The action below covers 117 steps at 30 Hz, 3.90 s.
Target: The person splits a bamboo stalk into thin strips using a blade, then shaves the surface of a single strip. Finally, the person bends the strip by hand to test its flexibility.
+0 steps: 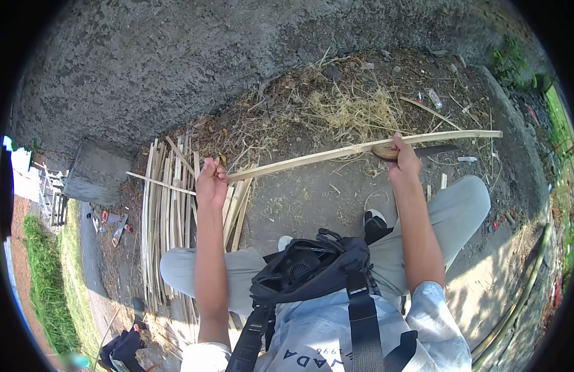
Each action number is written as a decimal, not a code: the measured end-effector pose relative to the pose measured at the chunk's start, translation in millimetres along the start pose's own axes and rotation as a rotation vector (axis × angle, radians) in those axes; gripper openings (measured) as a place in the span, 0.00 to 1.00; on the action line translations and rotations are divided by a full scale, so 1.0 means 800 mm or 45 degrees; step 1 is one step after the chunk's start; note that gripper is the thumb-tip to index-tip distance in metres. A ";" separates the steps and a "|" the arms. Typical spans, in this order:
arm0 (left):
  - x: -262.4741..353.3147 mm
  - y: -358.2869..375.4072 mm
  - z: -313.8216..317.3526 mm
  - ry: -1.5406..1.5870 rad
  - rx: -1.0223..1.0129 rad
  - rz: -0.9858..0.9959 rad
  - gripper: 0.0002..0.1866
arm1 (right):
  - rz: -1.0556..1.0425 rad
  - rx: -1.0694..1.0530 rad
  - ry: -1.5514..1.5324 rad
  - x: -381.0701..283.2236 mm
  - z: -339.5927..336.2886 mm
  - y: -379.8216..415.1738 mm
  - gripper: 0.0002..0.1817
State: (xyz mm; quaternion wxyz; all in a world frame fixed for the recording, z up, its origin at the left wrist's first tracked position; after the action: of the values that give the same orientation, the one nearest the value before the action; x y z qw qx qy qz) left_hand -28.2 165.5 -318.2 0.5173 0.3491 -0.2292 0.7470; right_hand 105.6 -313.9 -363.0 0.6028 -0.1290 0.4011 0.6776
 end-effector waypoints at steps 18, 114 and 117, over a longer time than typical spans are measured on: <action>0.060 -0.001 -0.052 0.152 0.207 0.031 0.03 | -0.026 0.030 -0.019 -0.018 -0.010 -0.010 0.07; 0.043 0.040 0.103 -1.080 -0.006 0.626 0.34 | -0.039 -0.029 -0.180 -0.003 -0.029 -0.010 0.06; 0.059 0.058 0.125 -1.471 0.013 0.961 0.28 | -0.017 -0.017 -0.205 -0.002 -0.031 -0.011 0.06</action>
State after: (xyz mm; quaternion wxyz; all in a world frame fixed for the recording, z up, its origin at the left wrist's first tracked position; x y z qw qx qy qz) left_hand -53.4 107.4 -216.2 0.0151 0.5900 -0.5704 0.5712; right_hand 105.9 -332.6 -381.5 0.6369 -0.0809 0.3459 0.6842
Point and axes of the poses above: each hand's wrist, its own y-axis away from the middle knuckle, its own z-axis out of the palm, x = y × z, the point moved 7 cm from there along -y, towards the middle knuckle, and after that the axes turned 13 degrees about -x, right-handed, at the moved point
